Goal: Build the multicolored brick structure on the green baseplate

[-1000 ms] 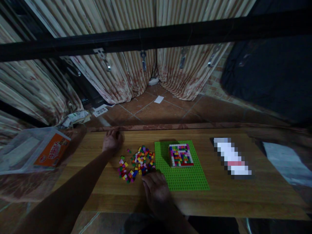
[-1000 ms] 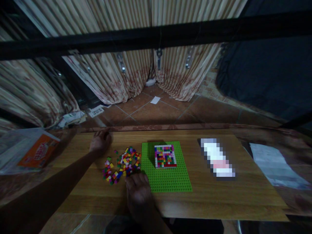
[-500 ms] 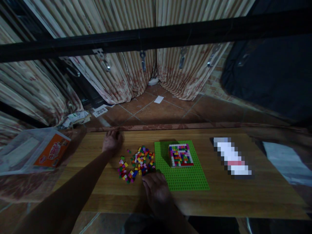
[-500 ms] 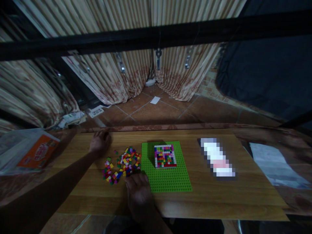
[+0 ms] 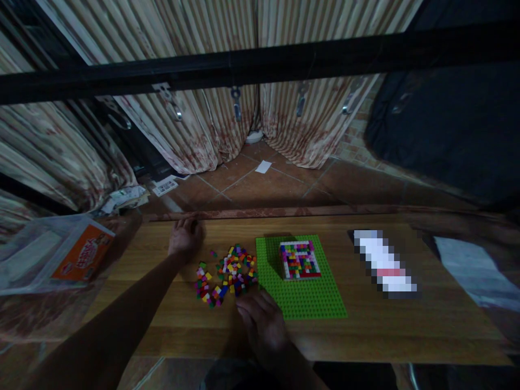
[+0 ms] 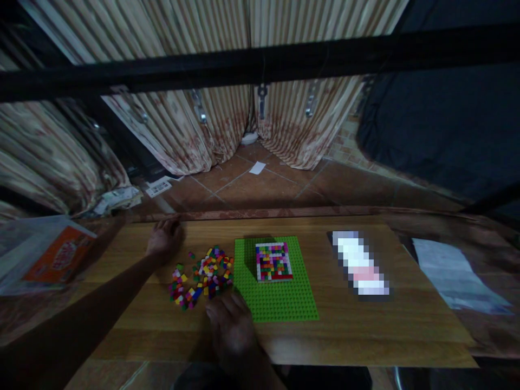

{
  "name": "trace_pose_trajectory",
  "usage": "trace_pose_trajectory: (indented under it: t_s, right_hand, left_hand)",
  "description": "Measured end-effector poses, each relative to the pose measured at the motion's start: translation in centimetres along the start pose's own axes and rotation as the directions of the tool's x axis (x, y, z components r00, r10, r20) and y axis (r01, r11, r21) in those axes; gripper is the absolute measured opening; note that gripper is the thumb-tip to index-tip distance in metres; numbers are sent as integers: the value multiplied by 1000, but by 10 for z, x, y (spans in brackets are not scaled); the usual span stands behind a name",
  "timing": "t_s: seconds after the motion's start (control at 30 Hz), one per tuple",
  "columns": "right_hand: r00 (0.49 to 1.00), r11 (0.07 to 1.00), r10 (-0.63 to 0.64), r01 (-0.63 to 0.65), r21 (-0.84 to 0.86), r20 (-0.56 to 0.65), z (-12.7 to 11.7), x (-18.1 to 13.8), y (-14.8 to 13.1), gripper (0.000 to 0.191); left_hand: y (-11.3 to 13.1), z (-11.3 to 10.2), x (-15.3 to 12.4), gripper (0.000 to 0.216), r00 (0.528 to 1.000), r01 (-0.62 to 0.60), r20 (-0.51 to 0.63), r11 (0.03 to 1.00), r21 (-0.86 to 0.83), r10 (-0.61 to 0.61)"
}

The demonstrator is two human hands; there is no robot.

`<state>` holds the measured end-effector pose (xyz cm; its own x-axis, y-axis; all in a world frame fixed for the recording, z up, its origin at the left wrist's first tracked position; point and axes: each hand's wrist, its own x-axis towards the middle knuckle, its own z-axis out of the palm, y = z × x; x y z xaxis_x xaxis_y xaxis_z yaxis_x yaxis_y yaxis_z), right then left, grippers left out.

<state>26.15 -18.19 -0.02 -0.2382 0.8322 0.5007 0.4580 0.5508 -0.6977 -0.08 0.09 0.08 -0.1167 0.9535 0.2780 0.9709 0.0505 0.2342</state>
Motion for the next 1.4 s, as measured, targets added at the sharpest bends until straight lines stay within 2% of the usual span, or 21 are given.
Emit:
trace_pose_trajectory:
  t_s: [0.13, 0.43, 0.63, 1.4]
  right_hand:
    - [998, 1000, 11, -9, 22, -64, -5, -1, 6, 18]
    - [997, 1000, 18, -17, 9, -71, -6, -2, 7, 16]
    - [998, 1000, 10, -9, 6, -62, -4, -3, 8, 16]
    - [990, 989, 142, -143, 26, 22, -3, -3, 11, 17]
  left_hand:
    - [0, 0, 1, 41, 1000, 23, 15, 1000, 21, -23]
    - [-1, 0, 0, 46, 1000, 6, -2, 1000, -9, -6]
    - [-3, 1, 1, 45, 1000, -1, 11, 1000, 25, 1]
    - [-1, -1, 1, 43, 1000, 3, 14, 1000, 23, -4]
